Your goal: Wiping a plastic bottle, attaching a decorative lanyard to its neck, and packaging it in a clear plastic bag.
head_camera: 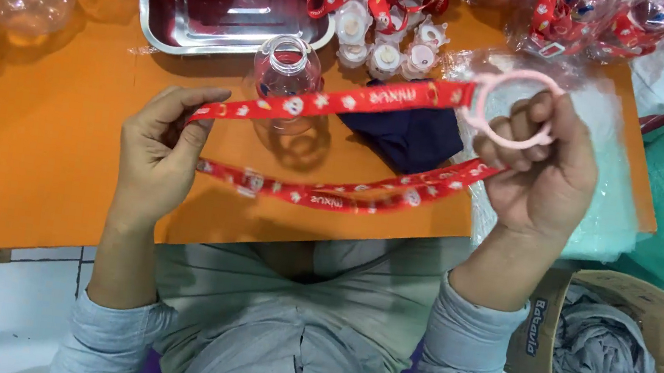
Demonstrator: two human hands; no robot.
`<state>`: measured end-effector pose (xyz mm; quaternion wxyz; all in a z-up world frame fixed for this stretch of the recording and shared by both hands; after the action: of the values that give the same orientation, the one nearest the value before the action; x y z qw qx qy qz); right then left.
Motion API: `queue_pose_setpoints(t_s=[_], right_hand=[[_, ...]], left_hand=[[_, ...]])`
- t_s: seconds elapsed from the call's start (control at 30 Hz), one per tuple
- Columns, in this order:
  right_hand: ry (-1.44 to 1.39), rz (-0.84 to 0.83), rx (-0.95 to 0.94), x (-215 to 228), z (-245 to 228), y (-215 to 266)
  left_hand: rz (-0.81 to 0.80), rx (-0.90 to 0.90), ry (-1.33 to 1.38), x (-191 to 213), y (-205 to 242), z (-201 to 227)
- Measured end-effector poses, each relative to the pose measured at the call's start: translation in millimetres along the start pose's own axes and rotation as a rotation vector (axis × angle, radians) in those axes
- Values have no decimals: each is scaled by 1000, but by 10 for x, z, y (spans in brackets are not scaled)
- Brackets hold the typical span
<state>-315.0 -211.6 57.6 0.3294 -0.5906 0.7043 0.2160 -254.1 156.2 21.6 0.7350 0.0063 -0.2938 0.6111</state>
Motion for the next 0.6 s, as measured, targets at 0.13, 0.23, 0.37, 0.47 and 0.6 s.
queue_pose_setpoints(t_s=[0.13, 0.23, 0.37, 0.47, 0.6], right_hand=[[-31, -45, -22, 78, -44, -10], [-75, -60, -46, 92, -7, -8], [-100, -85, -52, 149, 4, -25], [-71, -63, -36, 150, -23, -27], [-64, -53, -36, 162, -23, -32]], left_hand=[[-2, 83, 69, -38, 69, -171], [9, 105, 91, -57, 127, -288], [36, 144, 169, -79, 201, -472], [123, 189, 158, -79, 252, -555], [136, 260, 333, -172, 301, -738]])
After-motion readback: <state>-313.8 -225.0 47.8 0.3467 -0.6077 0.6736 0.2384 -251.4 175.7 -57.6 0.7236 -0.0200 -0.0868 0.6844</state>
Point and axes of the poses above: each hand's wrist, its own y-axis away from the middle knuckle, its own x-axis out of the back of the hand, z = x × y, the point moved 3 cm from there along -y, towards the middle knuckle, and after that the axes turned 9 degrees about -y, right-handed, at the moved point
